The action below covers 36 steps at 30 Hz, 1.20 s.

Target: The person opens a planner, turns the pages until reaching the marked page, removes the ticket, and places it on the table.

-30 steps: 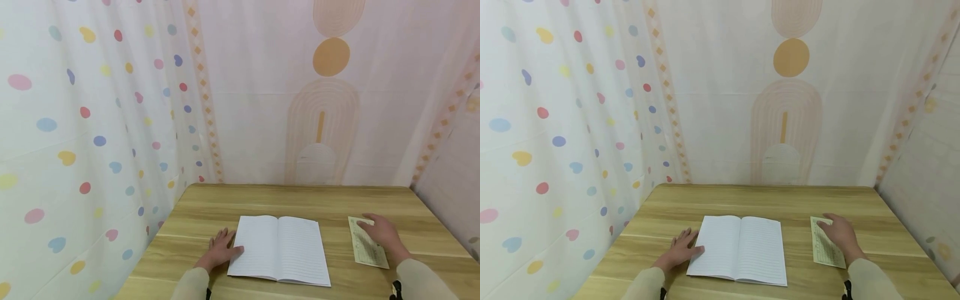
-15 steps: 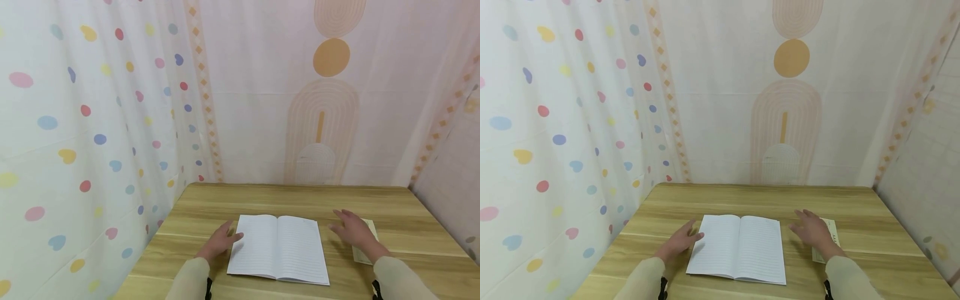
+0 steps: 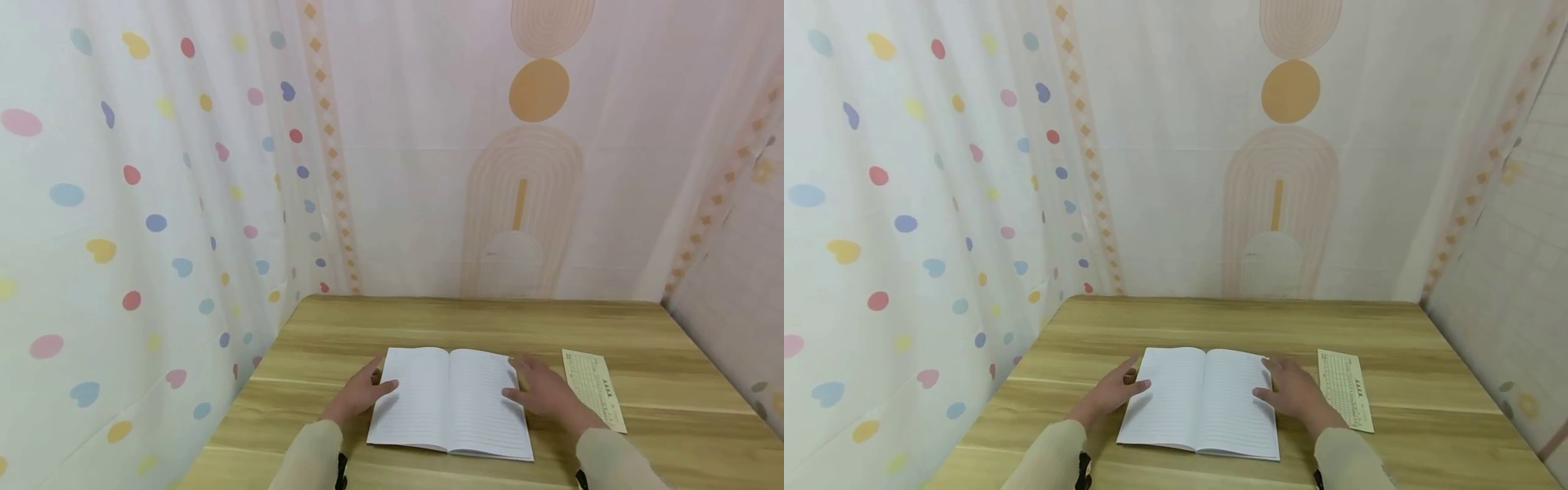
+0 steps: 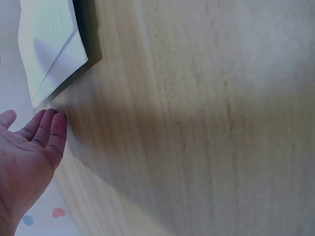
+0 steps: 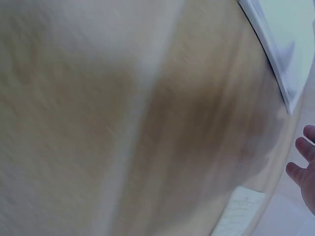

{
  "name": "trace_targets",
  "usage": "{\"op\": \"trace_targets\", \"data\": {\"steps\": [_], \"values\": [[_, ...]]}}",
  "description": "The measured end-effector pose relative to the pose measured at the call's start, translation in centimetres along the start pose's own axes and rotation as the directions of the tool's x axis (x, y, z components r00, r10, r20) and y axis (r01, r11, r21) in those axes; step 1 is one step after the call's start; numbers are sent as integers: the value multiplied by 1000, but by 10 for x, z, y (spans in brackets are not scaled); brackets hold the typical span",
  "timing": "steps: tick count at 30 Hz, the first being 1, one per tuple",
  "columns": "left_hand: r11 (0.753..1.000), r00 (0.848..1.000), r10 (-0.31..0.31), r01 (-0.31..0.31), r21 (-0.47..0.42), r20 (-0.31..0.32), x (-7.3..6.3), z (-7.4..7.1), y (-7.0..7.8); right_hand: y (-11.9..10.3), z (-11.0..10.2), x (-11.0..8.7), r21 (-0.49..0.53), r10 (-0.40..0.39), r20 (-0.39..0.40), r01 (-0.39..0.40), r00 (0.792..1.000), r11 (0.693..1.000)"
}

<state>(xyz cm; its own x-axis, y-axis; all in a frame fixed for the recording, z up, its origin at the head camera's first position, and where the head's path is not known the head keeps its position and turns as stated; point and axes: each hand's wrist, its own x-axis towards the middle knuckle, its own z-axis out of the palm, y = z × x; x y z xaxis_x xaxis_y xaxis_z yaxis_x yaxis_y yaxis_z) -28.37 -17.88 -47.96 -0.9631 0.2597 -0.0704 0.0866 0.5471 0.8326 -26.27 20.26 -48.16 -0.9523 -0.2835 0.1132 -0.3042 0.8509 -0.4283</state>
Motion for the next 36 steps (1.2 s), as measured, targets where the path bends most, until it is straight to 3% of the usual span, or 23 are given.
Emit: {"op": "trace_targets", "data": {"steps": [12,25,36], "values": [[999,999,27,-26,24,-42,-1,-1,-8,-5,11,-15,-21,68,38,-68,997,997],[999,999,27,-26,24,-39,1,2,-17,2,22,-19,-43,66,30,-65,997,997],[998,999,0,-2,-66,-37,-2,4,-12,6,24,-23,-8,58,33,-58,998,998]]}}
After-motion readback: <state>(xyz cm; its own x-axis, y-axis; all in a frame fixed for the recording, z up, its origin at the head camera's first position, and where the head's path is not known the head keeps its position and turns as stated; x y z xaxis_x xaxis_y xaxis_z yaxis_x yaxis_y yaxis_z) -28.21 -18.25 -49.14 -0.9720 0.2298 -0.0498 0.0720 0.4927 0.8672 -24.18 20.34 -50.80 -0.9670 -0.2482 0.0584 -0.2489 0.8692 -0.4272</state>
